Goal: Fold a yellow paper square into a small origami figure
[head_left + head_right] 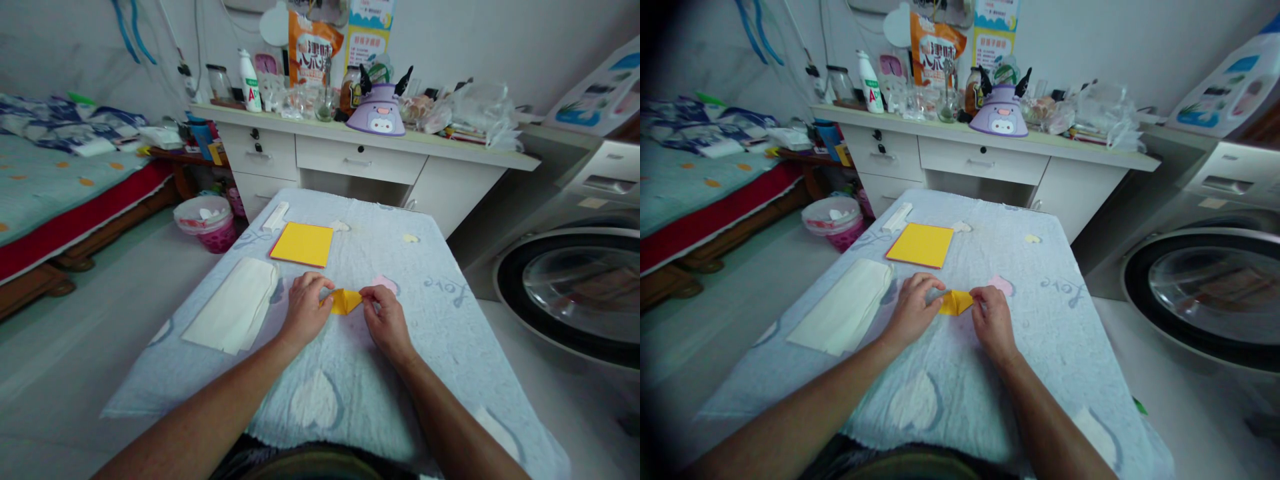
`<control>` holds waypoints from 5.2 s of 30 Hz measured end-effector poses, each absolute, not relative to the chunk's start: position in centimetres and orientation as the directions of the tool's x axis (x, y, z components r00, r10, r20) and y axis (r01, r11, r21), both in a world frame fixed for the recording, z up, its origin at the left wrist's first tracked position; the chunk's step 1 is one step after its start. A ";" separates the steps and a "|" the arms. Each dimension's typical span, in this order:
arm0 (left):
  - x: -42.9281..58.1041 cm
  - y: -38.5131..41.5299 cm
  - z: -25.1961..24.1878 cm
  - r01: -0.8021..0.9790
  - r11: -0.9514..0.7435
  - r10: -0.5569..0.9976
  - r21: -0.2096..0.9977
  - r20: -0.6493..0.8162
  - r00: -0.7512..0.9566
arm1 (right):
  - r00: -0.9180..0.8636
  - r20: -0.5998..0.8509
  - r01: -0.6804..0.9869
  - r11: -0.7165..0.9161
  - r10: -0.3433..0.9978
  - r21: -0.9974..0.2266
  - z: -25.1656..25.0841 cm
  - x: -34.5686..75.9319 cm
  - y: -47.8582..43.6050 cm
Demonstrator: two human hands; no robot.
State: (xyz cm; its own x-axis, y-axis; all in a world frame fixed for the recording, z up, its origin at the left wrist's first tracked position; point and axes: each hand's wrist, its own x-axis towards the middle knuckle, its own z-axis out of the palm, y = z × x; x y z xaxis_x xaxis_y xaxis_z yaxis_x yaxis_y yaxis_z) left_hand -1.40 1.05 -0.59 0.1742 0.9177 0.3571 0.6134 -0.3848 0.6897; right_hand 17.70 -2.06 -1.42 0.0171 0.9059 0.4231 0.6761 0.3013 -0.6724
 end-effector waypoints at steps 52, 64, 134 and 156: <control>-1.1 1.2 -1.2 0.303 -0.322 0.945 0.897 0.283 0.166 | 0.459 0.275 0.827 -0.294 0.845 -0.480 2.0 38.8 8.4; -1.0 1.1 -0.9 0.297 -0.286 0.954 0.911 0.239 0.183 | 0.492 0.177 0.843 -0.416 0.852 -0.340 -0.6 40.4 8.6; -2.5 3.0 -1.0 0.154 -0.078 0.997 0.985 0.078 0.008 | -0.315 0.244 0.821 0.392 0.917 -0.414 0.1 16.3 8.0; -2.6 3.1 -0.8 -0.015 0.001 0.999 1.000 -0.001 -0.044 | -0.421 0.374 0.838 0.512 0.826 -0.188 -2.4 12.8 9.0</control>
State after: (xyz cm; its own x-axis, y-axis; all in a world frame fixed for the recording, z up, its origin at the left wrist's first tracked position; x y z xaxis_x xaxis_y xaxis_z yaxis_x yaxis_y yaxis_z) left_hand -2.57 3.08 -0.76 -0.0437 0.9990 -0.0014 -0.0151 0.0008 0.9999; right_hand 12.81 9.02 -2.40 -0.4211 0.8264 0.3737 0.8382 0.5121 -0.1878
